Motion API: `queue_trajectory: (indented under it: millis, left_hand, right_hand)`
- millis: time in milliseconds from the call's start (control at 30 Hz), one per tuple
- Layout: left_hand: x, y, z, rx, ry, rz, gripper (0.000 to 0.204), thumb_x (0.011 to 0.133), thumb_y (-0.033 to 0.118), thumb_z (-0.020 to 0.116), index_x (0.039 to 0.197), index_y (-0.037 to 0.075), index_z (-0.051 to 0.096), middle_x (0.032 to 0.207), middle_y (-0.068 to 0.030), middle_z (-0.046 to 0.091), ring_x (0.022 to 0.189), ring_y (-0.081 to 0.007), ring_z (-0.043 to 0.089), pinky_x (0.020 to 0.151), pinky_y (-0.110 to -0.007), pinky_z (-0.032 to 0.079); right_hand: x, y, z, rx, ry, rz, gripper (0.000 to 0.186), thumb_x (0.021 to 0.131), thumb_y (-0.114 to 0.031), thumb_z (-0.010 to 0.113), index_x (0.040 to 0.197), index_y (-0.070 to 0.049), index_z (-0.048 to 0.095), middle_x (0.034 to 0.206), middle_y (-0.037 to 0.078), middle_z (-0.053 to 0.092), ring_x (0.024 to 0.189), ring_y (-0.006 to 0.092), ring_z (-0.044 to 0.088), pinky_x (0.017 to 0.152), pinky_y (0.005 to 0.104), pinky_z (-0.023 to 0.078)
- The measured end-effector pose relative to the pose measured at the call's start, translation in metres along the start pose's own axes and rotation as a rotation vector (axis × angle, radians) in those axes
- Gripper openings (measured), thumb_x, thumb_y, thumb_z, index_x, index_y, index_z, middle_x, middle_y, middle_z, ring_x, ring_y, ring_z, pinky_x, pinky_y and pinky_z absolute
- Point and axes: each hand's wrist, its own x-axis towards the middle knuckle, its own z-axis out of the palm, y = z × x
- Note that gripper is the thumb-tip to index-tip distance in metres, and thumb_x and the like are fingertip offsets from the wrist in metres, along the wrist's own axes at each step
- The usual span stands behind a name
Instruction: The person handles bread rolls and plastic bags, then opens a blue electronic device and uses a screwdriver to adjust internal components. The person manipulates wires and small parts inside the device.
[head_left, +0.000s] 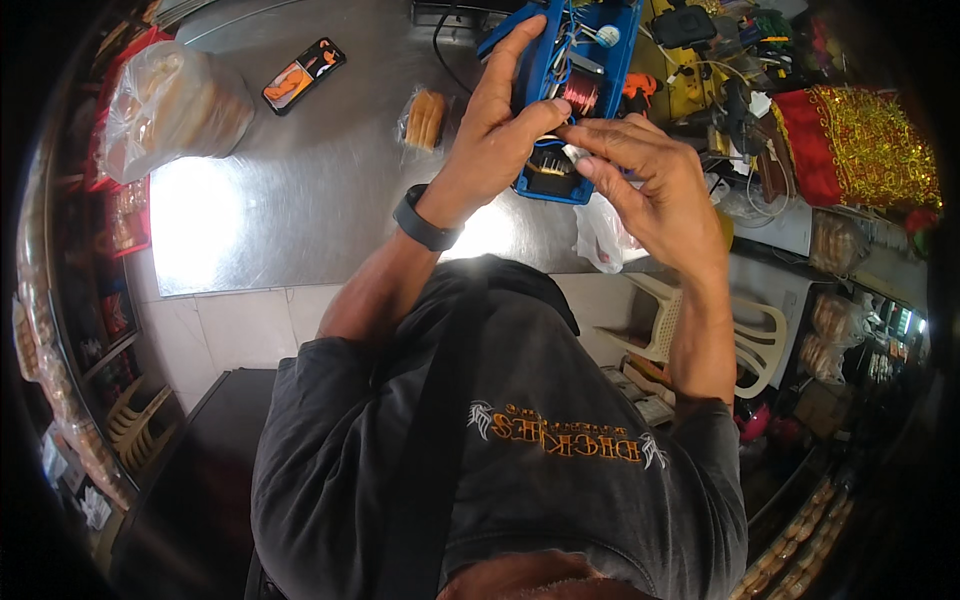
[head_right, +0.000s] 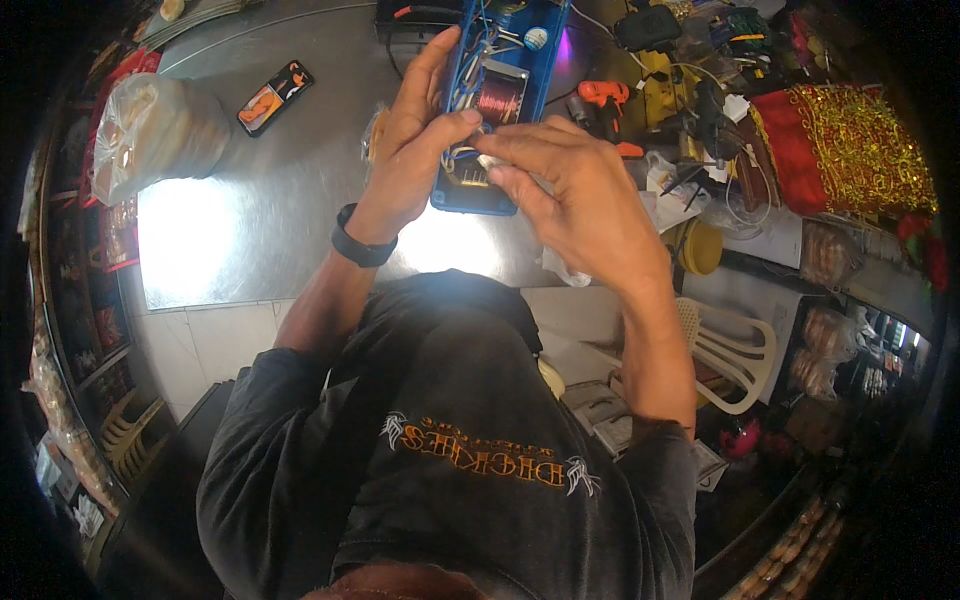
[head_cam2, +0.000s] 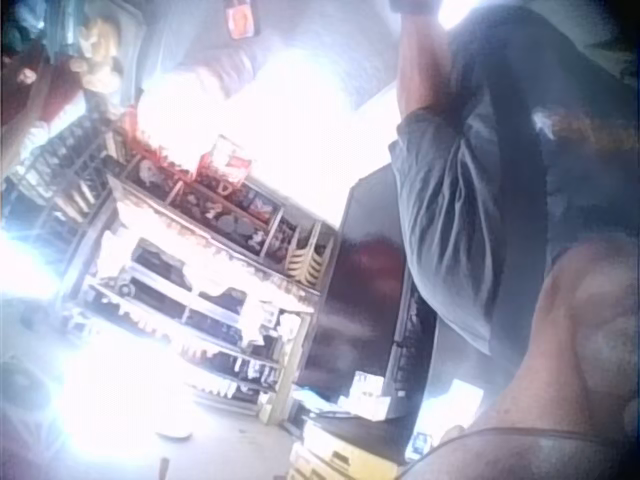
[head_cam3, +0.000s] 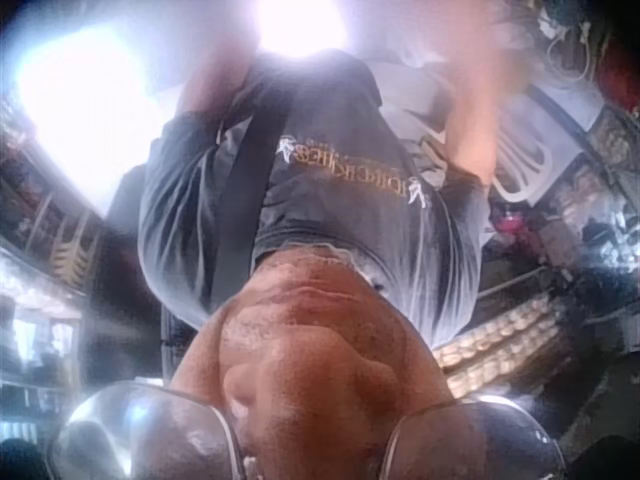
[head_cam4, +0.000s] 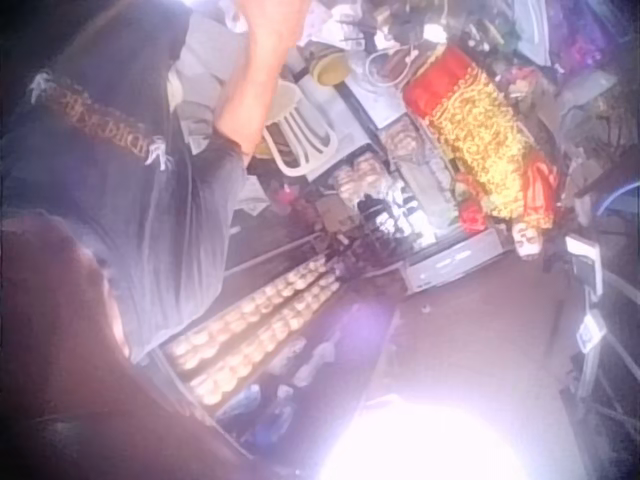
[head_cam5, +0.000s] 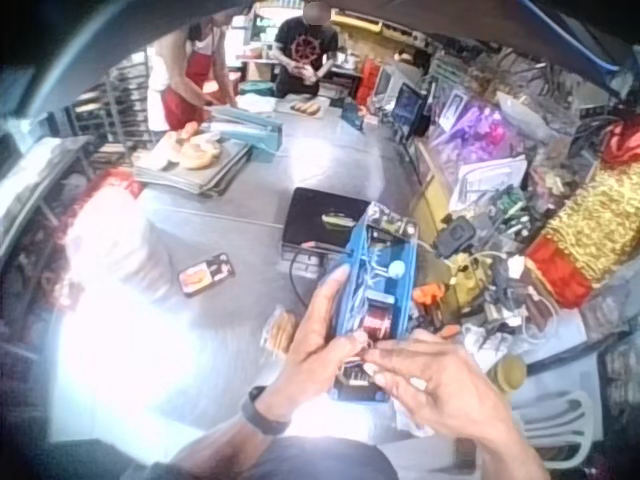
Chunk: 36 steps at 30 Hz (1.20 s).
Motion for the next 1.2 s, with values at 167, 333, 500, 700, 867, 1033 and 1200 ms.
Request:
queue_trajectory:
  millis: [167,333,500,700,867,1033,1200]
  left_hand:
    - [0.001,-0.008,-0.002,0.045,0.007,0.053,0.075,0.093,0.002,0.062,0.16,0.007,0.027,0.143,-0.0118,0.049,0.119,-0.0133,0.058,0.101,-0.03,0.05]
    - [-0.002,-0.005,0.002,0.035,0.007,0.149,0.075,0.093,0.004,0.062,0.16,0.005,0.027,0.143,-0.0123,0.05,0.12,-0.0153,0.056,0.104,-0.031,0.047]
    - [-0.002,-0.007,-0.003,0.094,-0.024,0.202,0.083,0.091,0.01,0.06,0.162,0.003,0.018,0.159,-0.019,0.036,0.144,-0.0256,0.041,0.12,-0.039,0.032]
    - [-0.005,-0.001,0.001,0.102,-0.032,0.248,0.085,0.091,0.012,0.06,0.162,0.002,0.015,0.162,-0.0205,0.03,0.147,-0.028,0.038,0.121,-0.041,0.03]
    - [-0.006,0.002,0.001,0.107,-0.027,0.242,0.085,0.091,0.015,0.061,0.162,0.002,0.016,0.161,-0.0209,0.032,0.147,-0.0281,0.036,0.121,-0.041,0.029]
    - [0.001,-0.016,-0.006,0.114,-0.019,0.242,0.085,0.093,0.025,0.066,0.161,0.001,0.021,0.164,-0.0184,0.027,0.152,-0.0296,0.027,0.124,-0.043,0.022]
    - [0.003,-0.013,-0.005,0.091,-0.07,0.187,0.081,0.097,0.011,0.059,0.161,-0.004,0.012,0.164,-0.0195,0.023,0.152,-0.0259,0.023,0.125,-0.037,0.018]
  right_hand:
    - [-0.001,0.001,-0.002,0.035,-0.014,0.032,0.026,0.088,-0.004,0.071,0.114,-0.001,0.074,0.103,0.016,0.075,0.091,0.03,0.07,0.083,0.038,0.056]
    - [-0.008,-0.008,0.01,0.082,0.058,0.103,0.028,0.083,-0.001,0.075,0.111,-0.002,0.074,0.095,0.01,0.074,0.081,0.0217,0.066,0.076,0.0337,0.054]
    - [-0.011,-0.013,0.018,0.105,0.159,0.071,0.03,0.08,0.001,0.076,0.11,-0.002,0.072,0.094,0.007,0.072,0.075,0.0188,0.061,0.072,0.0324,0.053]
    - [-0.016,-0.011,0.026,0.025,0.247,-0.019,0.025,0.078,0.005,0.077,0.1,-0.003,0.068,0.093,0.006,0.071,0.076,0.0212,0.064,0.07,0.0329,0.052]
    - [-0.015,-0.001,0.033,0.007,0.35,-0.184,0.021,0.079,0.006,0.076,0.096,-0.003,0.068,0.092,0.008,0.072,0.078,0.0236,0.066,0.07,0.0334,0.053]
    - [-0.014,-0.008,0.037,0.006,0.38,-0.057,0.017,0.08,0.006,0.075,0.094,-0.002,0.069,0.09,0.008,0.073,0.077,0.0237,0.067,0.069,0.0329,0.053]
    - [-0.013,-0.008,0.031,0.037,0.304,0.014,0.014,0.082,0.005,0.074,0.094,-0.001,0.07,0.088,0.008,0.073,0.074,0.0225,0.066,0.067,0.032,0.053]
